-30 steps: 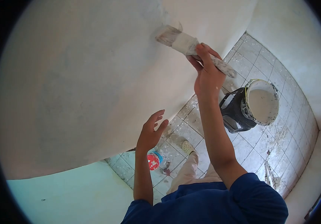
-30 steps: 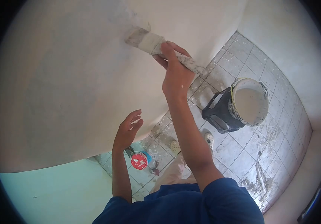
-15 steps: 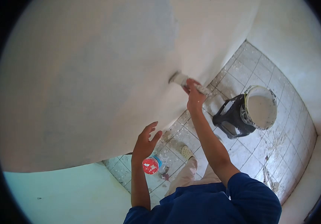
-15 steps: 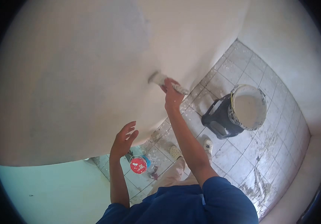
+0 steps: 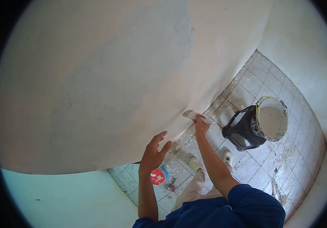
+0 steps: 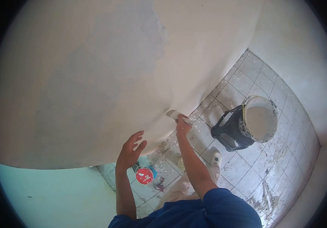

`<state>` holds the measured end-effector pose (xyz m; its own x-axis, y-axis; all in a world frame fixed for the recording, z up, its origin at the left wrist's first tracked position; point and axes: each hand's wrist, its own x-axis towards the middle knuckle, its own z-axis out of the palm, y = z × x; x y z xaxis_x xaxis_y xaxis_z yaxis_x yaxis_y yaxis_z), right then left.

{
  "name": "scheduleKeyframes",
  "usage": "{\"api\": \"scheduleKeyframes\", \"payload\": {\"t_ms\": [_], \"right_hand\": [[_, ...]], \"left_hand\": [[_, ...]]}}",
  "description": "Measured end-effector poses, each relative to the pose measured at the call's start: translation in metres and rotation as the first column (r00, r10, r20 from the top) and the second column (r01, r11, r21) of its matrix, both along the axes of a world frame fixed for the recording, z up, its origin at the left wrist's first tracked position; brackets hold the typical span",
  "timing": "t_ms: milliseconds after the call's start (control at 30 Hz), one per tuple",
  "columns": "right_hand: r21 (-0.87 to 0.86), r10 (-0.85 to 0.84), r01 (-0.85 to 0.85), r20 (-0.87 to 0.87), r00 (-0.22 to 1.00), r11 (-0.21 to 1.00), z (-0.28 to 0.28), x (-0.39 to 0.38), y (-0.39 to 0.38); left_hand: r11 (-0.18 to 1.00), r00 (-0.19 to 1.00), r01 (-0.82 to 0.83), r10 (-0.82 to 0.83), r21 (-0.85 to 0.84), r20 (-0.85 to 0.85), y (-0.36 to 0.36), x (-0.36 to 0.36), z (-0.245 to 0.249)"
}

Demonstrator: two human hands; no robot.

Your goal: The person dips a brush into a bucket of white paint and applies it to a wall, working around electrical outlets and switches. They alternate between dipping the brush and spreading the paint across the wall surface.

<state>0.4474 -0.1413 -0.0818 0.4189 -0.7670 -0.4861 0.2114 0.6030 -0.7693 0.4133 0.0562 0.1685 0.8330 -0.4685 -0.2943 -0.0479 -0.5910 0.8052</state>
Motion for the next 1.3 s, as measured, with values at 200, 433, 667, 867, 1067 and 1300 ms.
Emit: {"api": "scheduleKeyframes", "payload": {"t_ms": [200, 433, 667, 867, 1067, 1300], "right_hand": [[-0.082, 0.015, 0.01, 0.301, 0.953, 0.997, 0.162, 0.012, -0.019], [-0.118, -0.002, 0.052, 0.387, 0.922, 0.992, 0.212, 0.001, 0.006], [0.075, 0.067, -0.067, -0.002, 0.998, 0.995, -0.015, -0.019, 0.033], [-0.018, 0.04, -0.036, 0.394, 0.918, 0.999, 0.227, -0.015, 0.022], [-0.036, 0.03, -0.019, 0.346, 0.938, 0.999, 0.236, -0.013, 0.055], [0.111, 0.122, -0.108, -0.12, 0.985, 0.988, -0.024, -0.083, 0.07]], "left_hand": [[0.999, 0.999, -0.044, 0.044, -0.001, -0.009, 0.018, -0.006, -0.008], [0.998, 0.998, -0.063, 0.063, -0.008, -0.022, 0.019, -0.002, -0.011], [0.997, 0.996, -0.066, 0.069, 0.043, -0.06, 0.024, -0.007, -0.016], [0.996, 0.997, -0.078, 0.077, 0.051, 0.02, 0.024, -0.005, -0.01], [0.99, 0.989, -0.138, 0.137, 0.02, 0.056, 0.021, -0.004, -0.013], [0.984, 0.986, -0.165, 0.163, 0.069, 0.032, 0.036, -0.023, -0.031]]}}
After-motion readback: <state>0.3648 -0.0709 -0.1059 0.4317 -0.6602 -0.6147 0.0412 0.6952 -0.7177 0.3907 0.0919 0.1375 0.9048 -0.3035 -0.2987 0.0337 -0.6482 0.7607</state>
